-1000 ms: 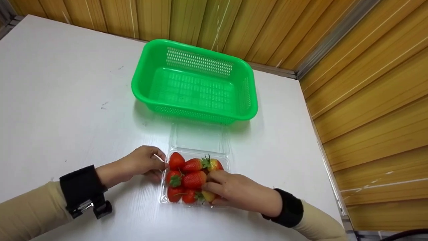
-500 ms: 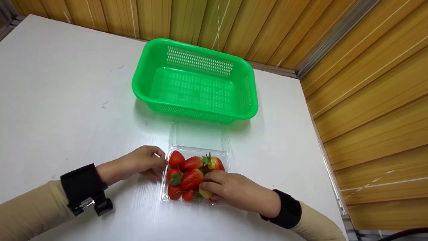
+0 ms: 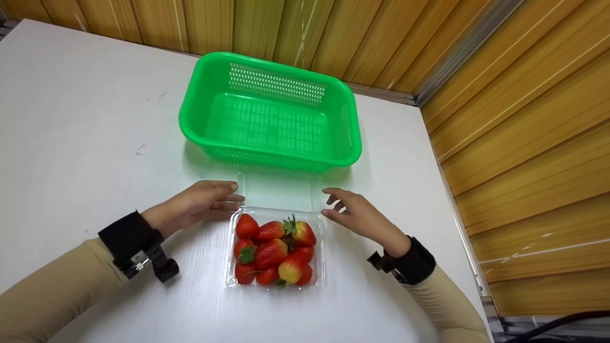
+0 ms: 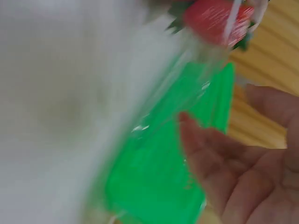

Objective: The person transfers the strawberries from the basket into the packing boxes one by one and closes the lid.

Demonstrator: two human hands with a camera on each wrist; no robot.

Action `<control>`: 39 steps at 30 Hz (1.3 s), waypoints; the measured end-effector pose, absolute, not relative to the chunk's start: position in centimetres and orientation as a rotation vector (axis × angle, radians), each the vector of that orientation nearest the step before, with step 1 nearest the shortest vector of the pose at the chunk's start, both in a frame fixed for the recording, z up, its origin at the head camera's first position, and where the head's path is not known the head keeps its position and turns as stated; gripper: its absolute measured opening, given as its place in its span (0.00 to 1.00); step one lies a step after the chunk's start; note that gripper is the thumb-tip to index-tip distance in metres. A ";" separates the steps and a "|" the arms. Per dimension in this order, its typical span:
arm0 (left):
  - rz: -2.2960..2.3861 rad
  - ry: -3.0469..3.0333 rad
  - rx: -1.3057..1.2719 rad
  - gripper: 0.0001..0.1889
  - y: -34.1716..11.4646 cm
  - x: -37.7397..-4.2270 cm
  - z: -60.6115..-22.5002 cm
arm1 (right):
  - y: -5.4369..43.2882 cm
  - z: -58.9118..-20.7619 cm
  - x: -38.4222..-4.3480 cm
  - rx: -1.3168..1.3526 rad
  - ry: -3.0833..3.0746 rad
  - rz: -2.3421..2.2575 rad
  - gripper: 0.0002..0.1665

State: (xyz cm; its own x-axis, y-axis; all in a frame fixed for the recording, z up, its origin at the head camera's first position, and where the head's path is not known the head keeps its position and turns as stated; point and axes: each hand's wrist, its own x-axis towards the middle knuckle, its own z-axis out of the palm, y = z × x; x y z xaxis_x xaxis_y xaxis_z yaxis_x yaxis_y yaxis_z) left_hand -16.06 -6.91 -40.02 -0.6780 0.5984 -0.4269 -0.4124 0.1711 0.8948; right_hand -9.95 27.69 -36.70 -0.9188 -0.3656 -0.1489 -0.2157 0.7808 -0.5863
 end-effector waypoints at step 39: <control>1.693 1.848 0.371 0.30 -5.9 -15.4 -38.0 | 27.7 -37.0 -12.8 -0.236 2.589 -1.543 0.32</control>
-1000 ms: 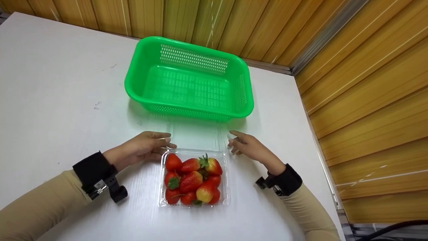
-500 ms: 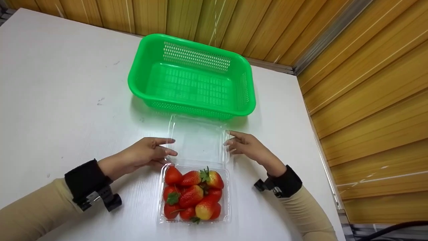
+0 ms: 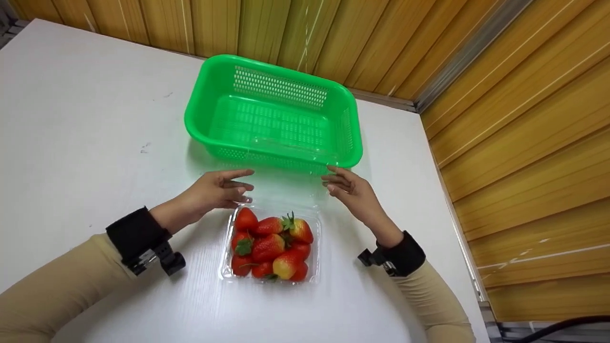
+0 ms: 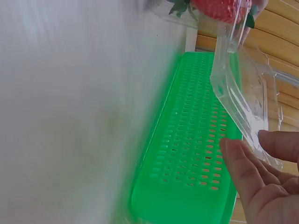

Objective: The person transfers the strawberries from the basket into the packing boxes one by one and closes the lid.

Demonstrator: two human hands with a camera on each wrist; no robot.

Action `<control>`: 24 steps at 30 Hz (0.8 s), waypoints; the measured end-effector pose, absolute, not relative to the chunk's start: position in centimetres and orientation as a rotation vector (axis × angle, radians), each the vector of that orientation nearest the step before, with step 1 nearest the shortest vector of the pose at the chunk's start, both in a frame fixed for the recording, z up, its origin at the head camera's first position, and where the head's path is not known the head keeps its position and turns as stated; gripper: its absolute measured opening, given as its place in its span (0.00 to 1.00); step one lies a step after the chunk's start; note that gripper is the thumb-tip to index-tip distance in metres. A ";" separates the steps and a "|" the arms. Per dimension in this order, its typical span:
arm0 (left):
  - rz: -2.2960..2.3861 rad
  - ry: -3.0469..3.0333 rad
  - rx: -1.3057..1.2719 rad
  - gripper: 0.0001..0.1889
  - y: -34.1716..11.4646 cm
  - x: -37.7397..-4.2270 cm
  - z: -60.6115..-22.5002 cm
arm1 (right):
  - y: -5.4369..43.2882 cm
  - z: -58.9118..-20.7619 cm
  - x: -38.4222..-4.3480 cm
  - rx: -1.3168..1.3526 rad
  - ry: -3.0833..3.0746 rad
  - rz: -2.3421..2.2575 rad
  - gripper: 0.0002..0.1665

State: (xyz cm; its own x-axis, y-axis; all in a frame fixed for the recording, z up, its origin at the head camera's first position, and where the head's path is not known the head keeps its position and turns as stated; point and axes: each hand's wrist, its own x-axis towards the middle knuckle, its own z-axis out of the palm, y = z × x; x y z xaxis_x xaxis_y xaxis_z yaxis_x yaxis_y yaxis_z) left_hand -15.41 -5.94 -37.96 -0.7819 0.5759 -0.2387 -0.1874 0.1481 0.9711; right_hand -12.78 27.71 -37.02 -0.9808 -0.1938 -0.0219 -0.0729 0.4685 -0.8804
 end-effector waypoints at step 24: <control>1.858 1.853 0.096 0.28 -5.3 -18.2 -39.3 | 26.4 -36.9 -13.6 -0.582 2.793 -1.659 0.19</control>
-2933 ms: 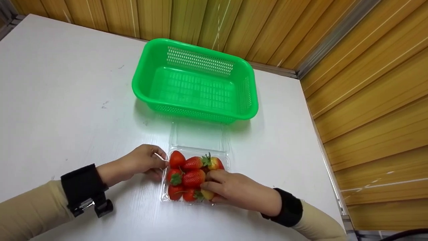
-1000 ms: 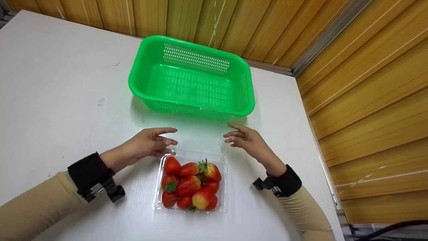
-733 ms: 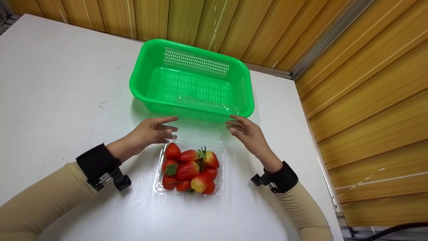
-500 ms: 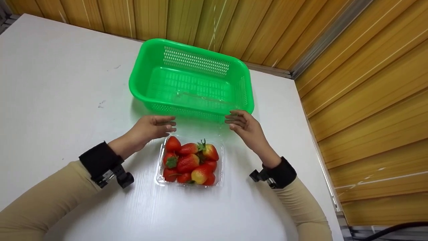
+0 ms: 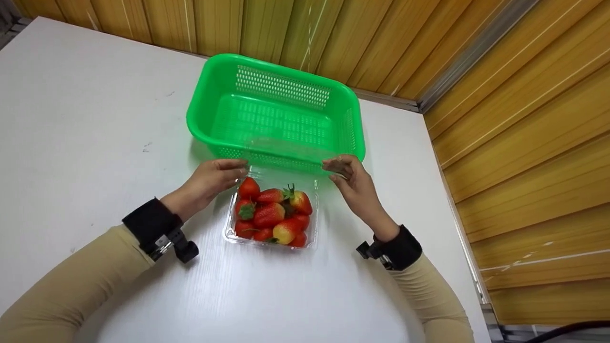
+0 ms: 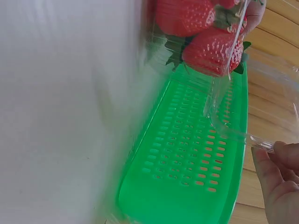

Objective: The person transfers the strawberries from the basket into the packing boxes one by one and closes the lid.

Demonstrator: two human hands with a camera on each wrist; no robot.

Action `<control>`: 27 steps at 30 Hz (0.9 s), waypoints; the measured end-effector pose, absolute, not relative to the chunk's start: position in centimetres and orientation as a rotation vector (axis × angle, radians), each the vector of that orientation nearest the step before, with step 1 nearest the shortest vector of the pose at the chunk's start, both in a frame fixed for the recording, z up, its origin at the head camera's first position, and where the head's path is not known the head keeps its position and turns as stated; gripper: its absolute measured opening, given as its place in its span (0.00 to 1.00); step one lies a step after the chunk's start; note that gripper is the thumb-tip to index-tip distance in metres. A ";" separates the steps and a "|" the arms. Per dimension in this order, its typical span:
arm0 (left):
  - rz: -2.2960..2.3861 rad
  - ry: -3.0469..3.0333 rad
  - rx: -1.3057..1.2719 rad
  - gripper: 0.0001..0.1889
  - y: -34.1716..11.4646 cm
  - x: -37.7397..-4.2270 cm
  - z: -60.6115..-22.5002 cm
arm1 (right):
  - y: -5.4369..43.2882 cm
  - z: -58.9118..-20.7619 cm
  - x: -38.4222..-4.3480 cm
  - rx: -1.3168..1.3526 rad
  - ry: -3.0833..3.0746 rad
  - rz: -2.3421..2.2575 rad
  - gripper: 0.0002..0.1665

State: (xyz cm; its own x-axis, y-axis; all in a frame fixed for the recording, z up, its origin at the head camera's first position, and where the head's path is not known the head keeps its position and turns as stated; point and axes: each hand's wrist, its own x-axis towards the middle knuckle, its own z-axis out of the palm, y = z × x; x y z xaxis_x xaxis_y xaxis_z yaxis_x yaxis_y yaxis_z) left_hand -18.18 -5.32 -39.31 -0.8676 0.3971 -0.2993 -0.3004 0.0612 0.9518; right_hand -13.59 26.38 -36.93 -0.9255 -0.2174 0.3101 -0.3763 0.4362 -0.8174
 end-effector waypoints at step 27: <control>1.554 1.416 0.058 0.38 -9.7 -11.1 -39.7 | 27.8 -40.0 -10.4 1.394 -2.272 0.253 0.45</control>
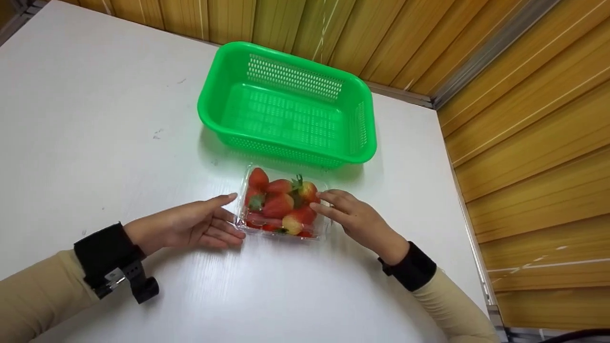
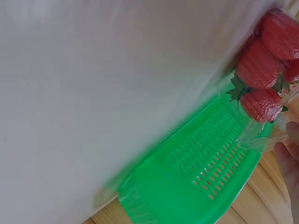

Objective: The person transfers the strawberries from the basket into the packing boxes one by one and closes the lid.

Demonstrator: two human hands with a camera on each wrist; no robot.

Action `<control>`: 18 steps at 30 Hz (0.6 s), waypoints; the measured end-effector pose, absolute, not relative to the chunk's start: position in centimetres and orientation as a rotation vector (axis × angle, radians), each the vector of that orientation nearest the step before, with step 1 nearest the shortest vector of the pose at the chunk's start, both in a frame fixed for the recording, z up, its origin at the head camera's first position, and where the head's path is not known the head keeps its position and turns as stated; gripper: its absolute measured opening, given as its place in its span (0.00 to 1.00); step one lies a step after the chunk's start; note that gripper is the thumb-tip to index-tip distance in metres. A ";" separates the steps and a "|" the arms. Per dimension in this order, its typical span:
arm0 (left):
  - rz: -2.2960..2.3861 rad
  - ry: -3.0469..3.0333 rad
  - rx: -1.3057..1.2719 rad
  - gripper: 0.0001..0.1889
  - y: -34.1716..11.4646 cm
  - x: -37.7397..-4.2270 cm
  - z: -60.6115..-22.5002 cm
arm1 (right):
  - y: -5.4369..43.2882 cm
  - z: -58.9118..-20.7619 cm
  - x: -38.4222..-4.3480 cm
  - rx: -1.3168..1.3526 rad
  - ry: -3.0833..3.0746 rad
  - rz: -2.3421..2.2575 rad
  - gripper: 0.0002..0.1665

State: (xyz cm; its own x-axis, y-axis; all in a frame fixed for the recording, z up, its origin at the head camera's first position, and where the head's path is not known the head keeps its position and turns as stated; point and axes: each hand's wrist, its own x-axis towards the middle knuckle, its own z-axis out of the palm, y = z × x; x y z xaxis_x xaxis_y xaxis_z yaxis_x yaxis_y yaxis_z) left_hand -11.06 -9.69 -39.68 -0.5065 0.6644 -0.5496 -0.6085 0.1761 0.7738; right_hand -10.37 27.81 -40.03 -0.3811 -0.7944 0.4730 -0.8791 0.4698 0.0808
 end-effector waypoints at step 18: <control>1.555 1.376 0.055 0.14 -9.1 -10.6 -39.8 | 28.5 -40.8 -10.4 1.484 -2.189 -0.028 0.51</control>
State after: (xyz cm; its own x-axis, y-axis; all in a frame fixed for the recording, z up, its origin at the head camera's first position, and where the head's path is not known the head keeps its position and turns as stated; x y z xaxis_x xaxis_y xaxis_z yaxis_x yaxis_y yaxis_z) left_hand -10.65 -9.05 -39.76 -0.4838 0.6806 -0.5502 -0.6286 0.1672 0.7595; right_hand -10.42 28.51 -40.79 -0.2874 -0.8779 0.3830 -0.8677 0.4080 0.2839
